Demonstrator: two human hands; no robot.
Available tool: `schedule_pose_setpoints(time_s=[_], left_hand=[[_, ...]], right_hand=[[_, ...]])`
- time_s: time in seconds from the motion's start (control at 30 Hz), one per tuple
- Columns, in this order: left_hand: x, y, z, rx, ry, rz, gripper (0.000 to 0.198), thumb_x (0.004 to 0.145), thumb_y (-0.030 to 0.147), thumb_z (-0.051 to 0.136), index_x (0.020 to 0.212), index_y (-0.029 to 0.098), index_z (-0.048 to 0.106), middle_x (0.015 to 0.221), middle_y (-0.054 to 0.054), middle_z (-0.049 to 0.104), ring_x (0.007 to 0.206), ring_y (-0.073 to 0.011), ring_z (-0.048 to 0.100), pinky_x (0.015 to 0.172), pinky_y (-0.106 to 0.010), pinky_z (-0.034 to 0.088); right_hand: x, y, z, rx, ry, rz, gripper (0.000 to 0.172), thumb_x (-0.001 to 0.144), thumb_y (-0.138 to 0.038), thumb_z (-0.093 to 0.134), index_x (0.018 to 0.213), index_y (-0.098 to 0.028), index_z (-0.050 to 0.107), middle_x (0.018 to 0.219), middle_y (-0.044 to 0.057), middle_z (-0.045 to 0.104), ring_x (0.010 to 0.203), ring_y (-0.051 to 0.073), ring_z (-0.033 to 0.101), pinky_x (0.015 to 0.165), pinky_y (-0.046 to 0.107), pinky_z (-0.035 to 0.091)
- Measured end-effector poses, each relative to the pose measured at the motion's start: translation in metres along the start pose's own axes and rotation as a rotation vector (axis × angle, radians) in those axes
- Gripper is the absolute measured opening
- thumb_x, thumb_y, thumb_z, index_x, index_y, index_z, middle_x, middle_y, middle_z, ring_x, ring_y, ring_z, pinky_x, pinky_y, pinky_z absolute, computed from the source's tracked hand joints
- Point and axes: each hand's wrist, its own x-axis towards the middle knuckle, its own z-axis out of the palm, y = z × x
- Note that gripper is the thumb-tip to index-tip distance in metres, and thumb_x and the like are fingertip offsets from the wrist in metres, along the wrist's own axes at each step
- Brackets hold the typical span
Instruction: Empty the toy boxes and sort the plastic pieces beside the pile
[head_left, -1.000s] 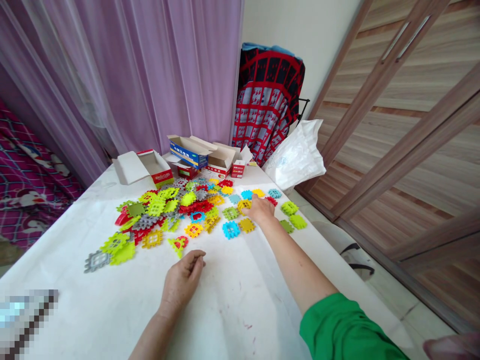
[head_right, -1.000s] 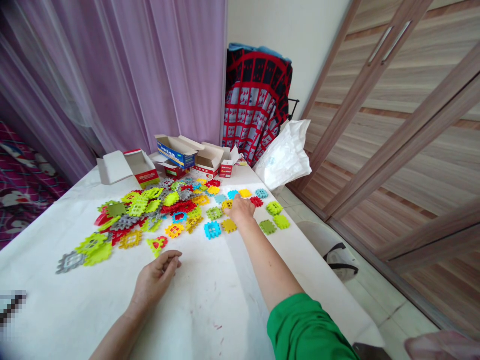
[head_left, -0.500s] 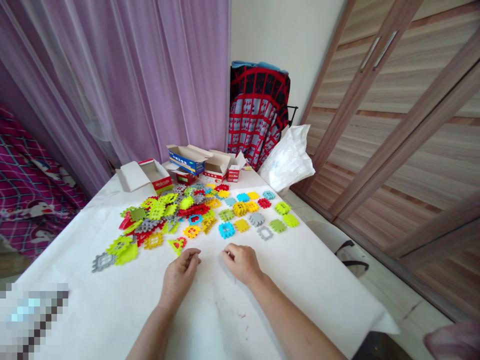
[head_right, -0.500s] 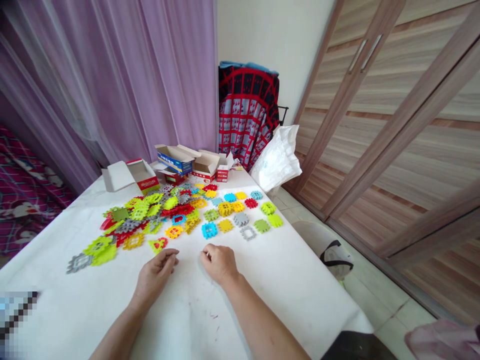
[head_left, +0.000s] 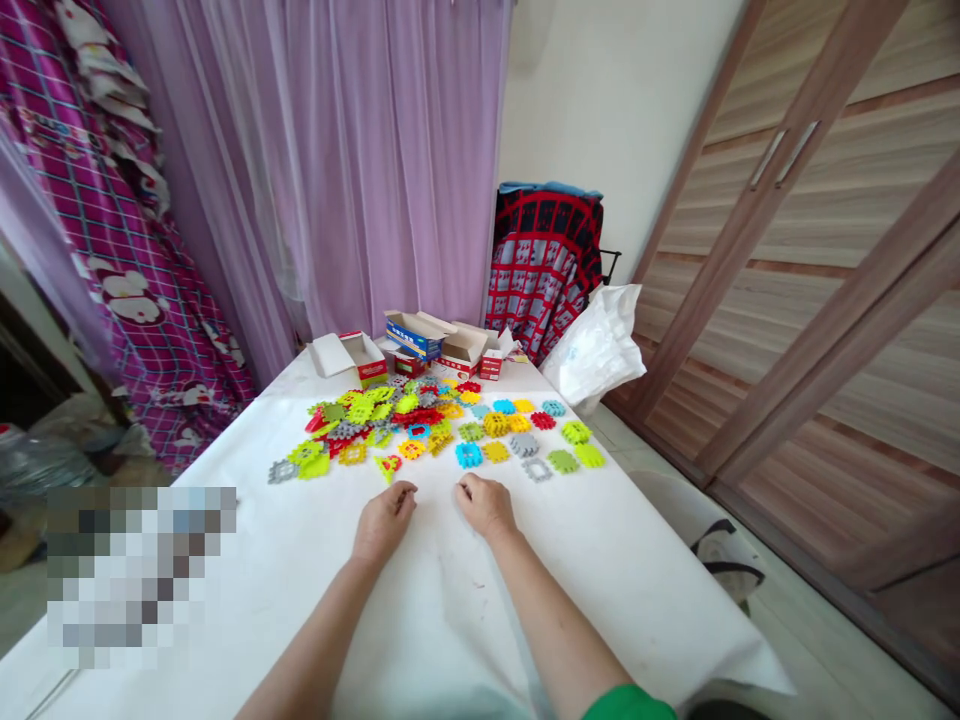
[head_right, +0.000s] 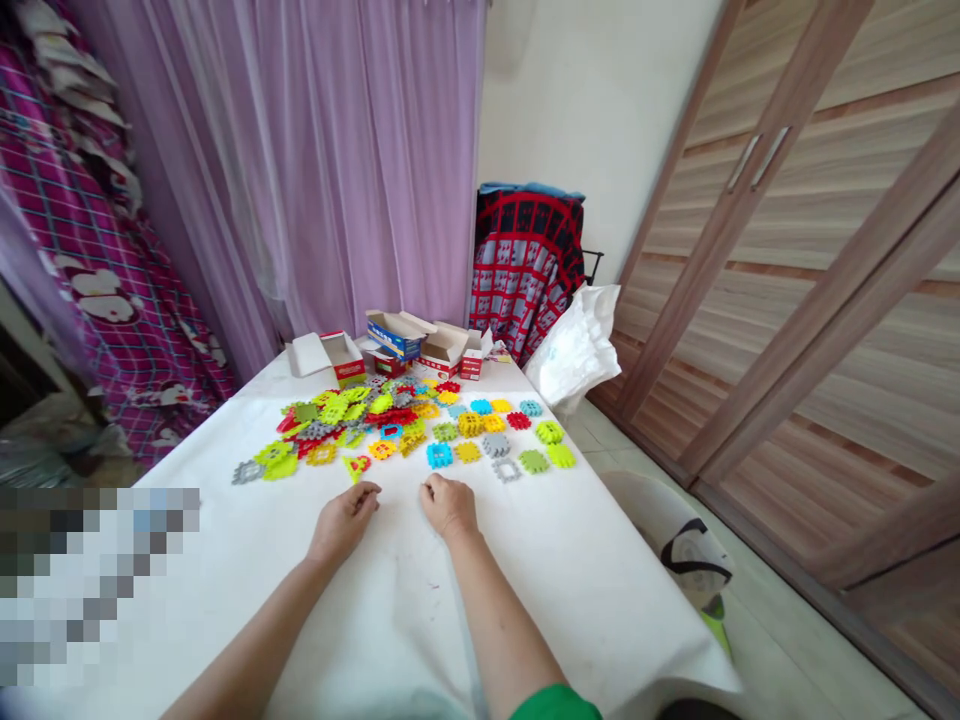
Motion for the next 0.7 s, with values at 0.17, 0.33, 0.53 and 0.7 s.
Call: schedule_pose_setpoints(time_s=[0.17, 0.33, 0.53, 0.7], left_hand=[[-0.016, 0.002, -0.005, 0.005, 0.02, -0.009, 0.024, 0.085, 0.025, 0.045, 0.095, 0.021, 0.066, 0.074, -0.001, 0.072, 0.072, -0.0156, 0.067, 0.067, -0.024, 0.045], [-0.023, 0.002, -0.007, -0.03, 0.036, -0.024, 0.023, 0.087, 0.028, 0.045, 0.092, 0.021, 0.066, 0.072, -0.002, 0.071, 0.071, -0.0152, 0.067, 0.066, -0.023, 0.044], [-0.009, -0.002, -0.004, -0.076, 0.038, -0.061, 0.028, 0.09, 0.034, 0.041, 0.086, 0.019, 0.065, 0.067, 0.0, 0.069, 0.056, -0.0114, 0.062, 0.058, -0.021, 0.043], [0.005, -0.004, -0.006, -0.08, 0.049, -0.063, 0.028, 0.089, 0.033, 0.04, 0.085, 0.019, 0.064, 0.067, 0.0, 0.068, 0.054, -0.0105, 0.059, 0.056, -0.02, 0.042]], right_hand=[[-0.004, 0.001, -0.001, 0.001, 0.015, 0.0, 0.024, 0.093, -0.031, 0.048, 0.087, -0.027, 0.071, 0.081, 0.001, 0.074, 0.075, 0.016, 0.065, 0.061, 0.023, 0.033], [-0.004, 0.004, 0.0, 0.025, 0.019, 0.003, 0.025, 0.093, -0.032, 0.048, 0.088, -0.026, 0.071, 0.08, 0.0, 0.074, 0.072, 0.015, 0.064, 0.061, 0.023, 0.031], [-0.002, 0.006, 0.003, 0.025, 0.01, 0.013, 0.026, 0.094, -0.034, 0.047, 0.088, -0.026, 0.071, 0.079, 0.001, 0.074, 0.073, 0.016, 0.065, 0.06, 0.024, 0.029], [-0.001, 0.006, 0.005, 0.022, 0.006, 0.0, 0.025, 0.093, -0.034, 0.047, 0.087, -0.027, 0.07, 0.079, 0.001, 0.074, 0.071, 0.016, 0.065, 0.06, 0.025, 0.028]])
